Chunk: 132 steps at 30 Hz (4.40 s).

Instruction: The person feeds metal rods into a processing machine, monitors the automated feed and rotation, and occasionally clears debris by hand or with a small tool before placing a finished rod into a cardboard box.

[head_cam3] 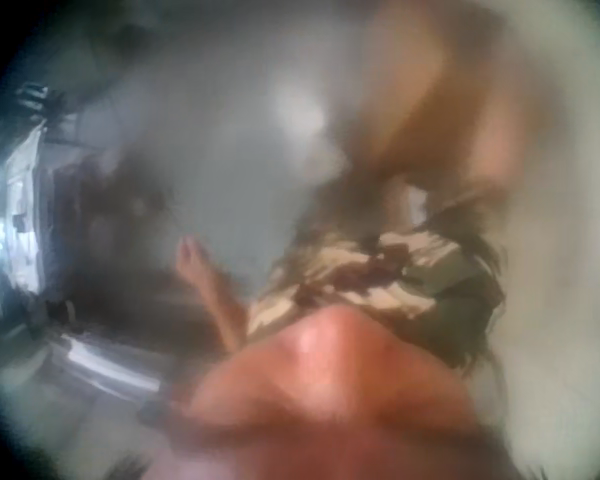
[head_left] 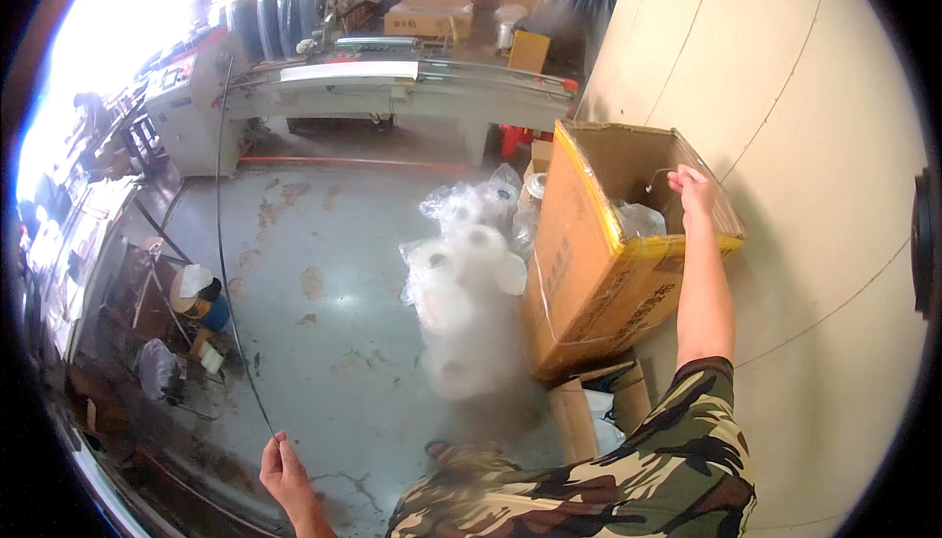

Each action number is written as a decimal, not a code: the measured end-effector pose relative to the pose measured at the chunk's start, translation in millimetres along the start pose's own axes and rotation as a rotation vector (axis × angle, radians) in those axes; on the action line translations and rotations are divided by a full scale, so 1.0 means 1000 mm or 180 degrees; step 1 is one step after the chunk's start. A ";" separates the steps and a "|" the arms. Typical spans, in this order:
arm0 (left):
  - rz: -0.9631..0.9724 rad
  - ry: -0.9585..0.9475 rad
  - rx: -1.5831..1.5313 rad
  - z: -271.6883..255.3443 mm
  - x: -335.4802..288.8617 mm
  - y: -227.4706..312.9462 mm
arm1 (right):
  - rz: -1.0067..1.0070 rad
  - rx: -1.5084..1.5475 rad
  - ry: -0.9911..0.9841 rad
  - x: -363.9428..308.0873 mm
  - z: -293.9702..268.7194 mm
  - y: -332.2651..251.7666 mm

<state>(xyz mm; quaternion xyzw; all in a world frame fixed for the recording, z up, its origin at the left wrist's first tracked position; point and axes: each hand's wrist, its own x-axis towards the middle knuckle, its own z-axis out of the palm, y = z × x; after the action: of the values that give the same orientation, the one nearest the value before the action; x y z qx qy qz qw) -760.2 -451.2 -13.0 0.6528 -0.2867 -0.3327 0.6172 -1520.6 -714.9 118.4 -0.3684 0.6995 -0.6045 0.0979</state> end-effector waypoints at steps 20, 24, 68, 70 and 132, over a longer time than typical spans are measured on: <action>0.0279 0.1041 0.0879 -0.068 -0.043 -0.033 | -0.1372 -0.3176 -0.0061 -0.011 0.098 -0.088; 0.0225 0.0912 0.0856 -0.049 -0.033 -0.016 | -0.3180 -0.1896 -0.0158 -0.076 0.146 -0.128; -0.0708 0.3622 0.3690 -0.568 -0.339 -0.082 | -0.8036 0.3007 -0.8736 -1.270 0.160 -0.352; -0.0622 0.3867 0.3772 -0.573 -0.330 -0.081 | -0.8381 0.3513 -0.8647 -1.288 0.138 -0.352; 0.0990 0.5369 -0.2718 -0.695 -0.488 -0.236 | -0.9023 0.0581 -0.8111 -1.247 0.133 -0.349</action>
<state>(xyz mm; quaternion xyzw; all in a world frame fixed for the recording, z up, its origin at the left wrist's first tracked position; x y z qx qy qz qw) -520.5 376.5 -196.9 0.3521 0.3141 0.2561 0.8437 -420.5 -26.7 21.3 0.7449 0.5787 -0.3320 -0.0013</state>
